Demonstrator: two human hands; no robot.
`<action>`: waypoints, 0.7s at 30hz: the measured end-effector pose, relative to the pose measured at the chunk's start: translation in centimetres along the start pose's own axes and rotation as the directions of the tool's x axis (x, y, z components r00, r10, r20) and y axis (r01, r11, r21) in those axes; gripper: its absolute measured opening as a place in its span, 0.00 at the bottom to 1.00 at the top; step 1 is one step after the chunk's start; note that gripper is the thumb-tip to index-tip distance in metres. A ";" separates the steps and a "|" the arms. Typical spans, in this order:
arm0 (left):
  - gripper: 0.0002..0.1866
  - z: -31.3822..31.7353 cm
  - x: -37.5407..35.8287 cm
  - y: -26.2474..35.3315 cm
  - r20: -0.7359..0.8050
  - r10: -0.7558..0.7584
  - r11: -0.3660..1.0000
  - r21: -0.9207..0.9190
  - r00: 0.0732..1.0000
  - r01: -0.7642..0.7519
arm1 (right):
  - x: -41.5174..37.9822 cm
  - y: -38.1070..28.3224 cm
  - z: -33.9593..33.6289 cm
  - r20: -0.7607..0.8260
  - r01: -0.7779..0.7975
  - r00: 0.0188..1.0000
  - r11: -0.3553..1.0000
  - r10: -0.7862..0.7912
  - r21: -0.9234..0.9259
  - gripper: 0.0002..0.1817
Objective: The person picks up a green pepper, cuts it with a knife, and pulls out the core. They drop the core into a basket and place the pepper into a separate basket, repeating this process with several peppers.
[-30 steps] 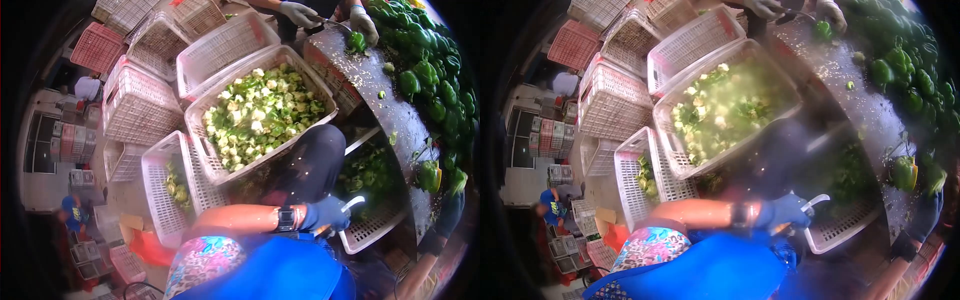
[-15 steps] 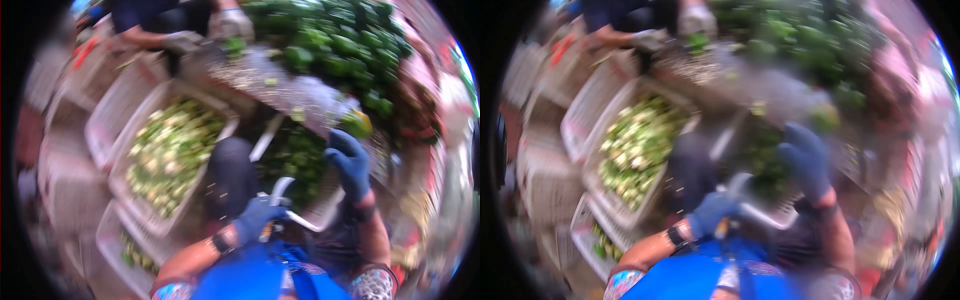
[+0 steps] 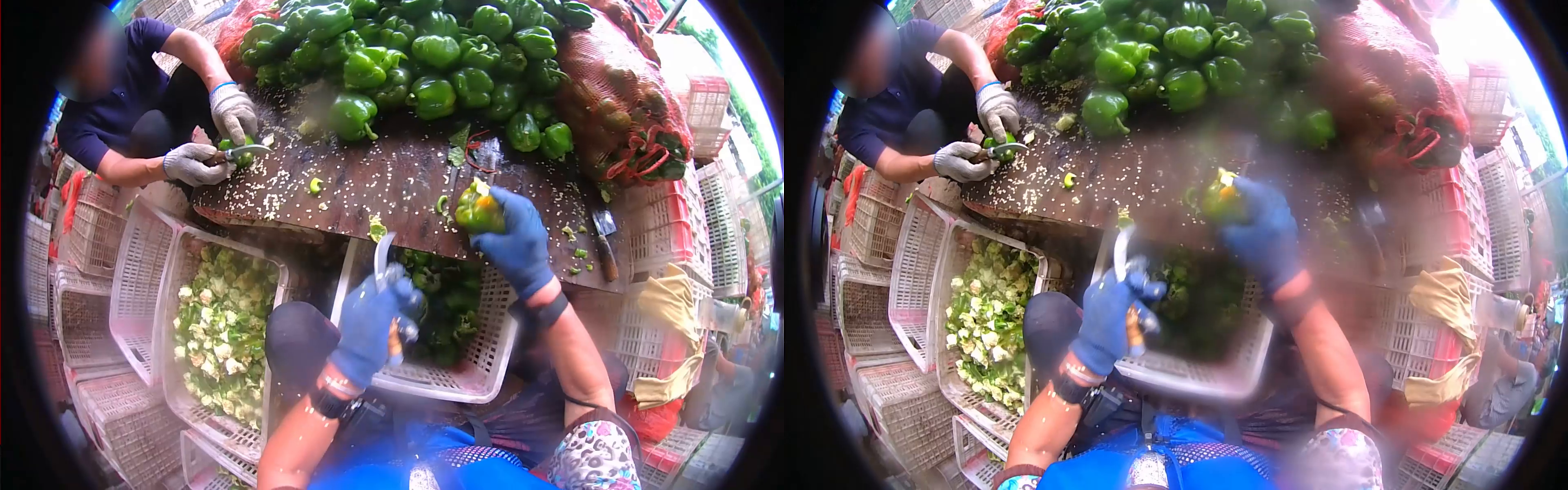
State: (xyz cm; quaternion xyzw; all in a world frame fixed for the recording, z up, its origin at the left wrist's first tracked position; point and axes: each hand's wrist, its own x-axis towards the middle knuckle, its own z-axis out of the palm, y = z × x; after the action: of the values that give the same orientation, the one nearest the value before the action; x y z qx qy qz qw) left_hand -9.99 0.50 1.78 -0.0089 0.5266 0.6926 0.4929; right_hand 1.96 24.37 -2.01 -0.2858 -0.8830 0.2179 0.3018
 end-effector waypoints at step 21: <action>0.13 1.0 0.2 -0.5 0.268 0.317 0.898 0.223 0.910 -0.379 | -11.1 -5.8 -0.2 0.702 -0.611 0.692 -0.383 0.166 0.693 0.28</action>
State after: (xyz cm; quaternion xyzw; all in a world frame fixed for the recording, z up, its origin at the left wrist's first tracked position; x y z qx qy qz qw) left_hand -9.27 1.37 1.78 0.2317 0.5497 0.6881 0.4131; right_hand 7.19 13.09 -3.14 -0.2155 -0.2508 0.9292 0.1649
